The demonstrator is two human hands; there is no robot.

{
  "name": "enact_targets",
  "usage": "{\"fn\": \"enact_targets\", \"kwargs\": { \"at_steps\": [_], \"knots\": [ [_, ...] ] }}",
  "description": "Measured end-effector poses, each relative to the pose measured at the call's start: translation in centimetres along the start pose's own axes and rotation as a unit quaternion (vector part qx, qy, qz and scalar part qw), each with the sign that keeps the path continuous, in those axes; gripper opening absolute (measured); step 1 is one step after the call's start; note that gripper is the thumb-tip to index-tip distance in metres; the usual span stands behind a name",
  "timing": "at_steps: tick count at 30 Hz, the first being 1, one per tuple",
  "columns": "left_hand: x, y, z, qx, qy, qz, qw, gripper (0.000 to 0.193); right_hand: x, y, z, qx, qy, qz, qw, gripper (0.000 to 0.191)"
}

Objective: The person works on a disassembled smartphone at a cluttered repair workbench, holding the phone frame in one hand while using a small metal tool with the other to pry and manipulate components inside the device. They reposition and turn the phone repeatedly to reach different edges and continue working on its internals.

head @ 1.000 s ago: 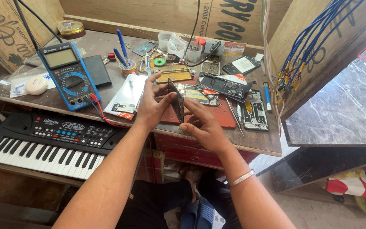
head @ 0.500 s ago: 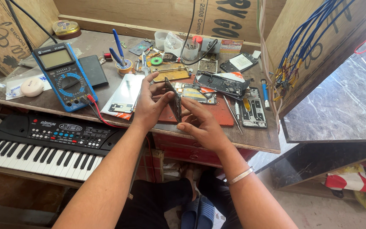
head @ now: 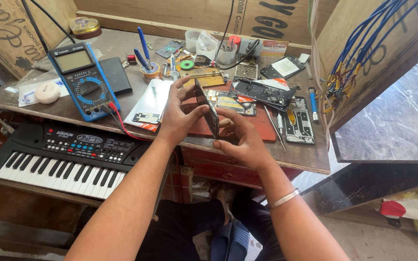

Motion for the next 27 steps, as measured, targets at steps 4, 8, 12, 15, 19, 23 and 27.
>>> {"fn": "enact_targets", "kwargs": {
  "at_steps": [4, 8, 12, 15, 19, 23, 27],
  "knots": [
    [-0.1, 0.1, 0.1, -0.011, -0.011, -0.002, 1.0, 0.107, 0.2, -0.1, 0.0, -0.006, 0.015, -0.005, 1.0, 0.077],
    [-0.5, 0.0, -0.1, 0.0, -0.051, -0.014, 0.999, 0.104, 0.3, -0.3, -0.1, -0.005, 0.033, -0.04, 0.999, 0.074],
    [-0.9, -0.1, 0.1, 0.001, -0.041, -0.027, 0.999, 0.102, 1.1, -0.4, -0.6, 0.009, 0.03, -0.044, 0.999, 0.071],
    [-1.2, -0.2, 0.1, 0.0, -0.048, -0.038, 0.998, 0.101, 1.4, -0.6, -0.6, 0.007, 0.025, -0.058, 0.998, 0.07],
    [-1.2, -0.3, 0.0, 0.003, -0.073, -0.037, 0.997, 0.1, 1.4, -0.6, -0.6, 0.004, 0.038, -0.072, 0.997, 0.067],
    [-1.2, -0.4, 0.0, 0.008, -0.086, -0.035, 0.996, 0.099, 1.3, -0.7, -0.6, 0.014, 0.056, -0.076, 0.995, 0.067],
    [-1.2, -0.4, 0.0, 0.011, -0.099, -0.035, 0.994, 0.098, 1.1, -0.9, -0.5, 0.011, 0.06, -0.078, 0.995, 0.066]
  ]
}}
Point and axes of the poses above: each hand's wrist, its own y-axis away from the middle knuckle, its own z-axis out of the palm, x = y × z, the point moved 10 cm from there along -y, towards the middle knuckle, and after that the axes turned 13 degrees about -y, right-handed, at the moved point
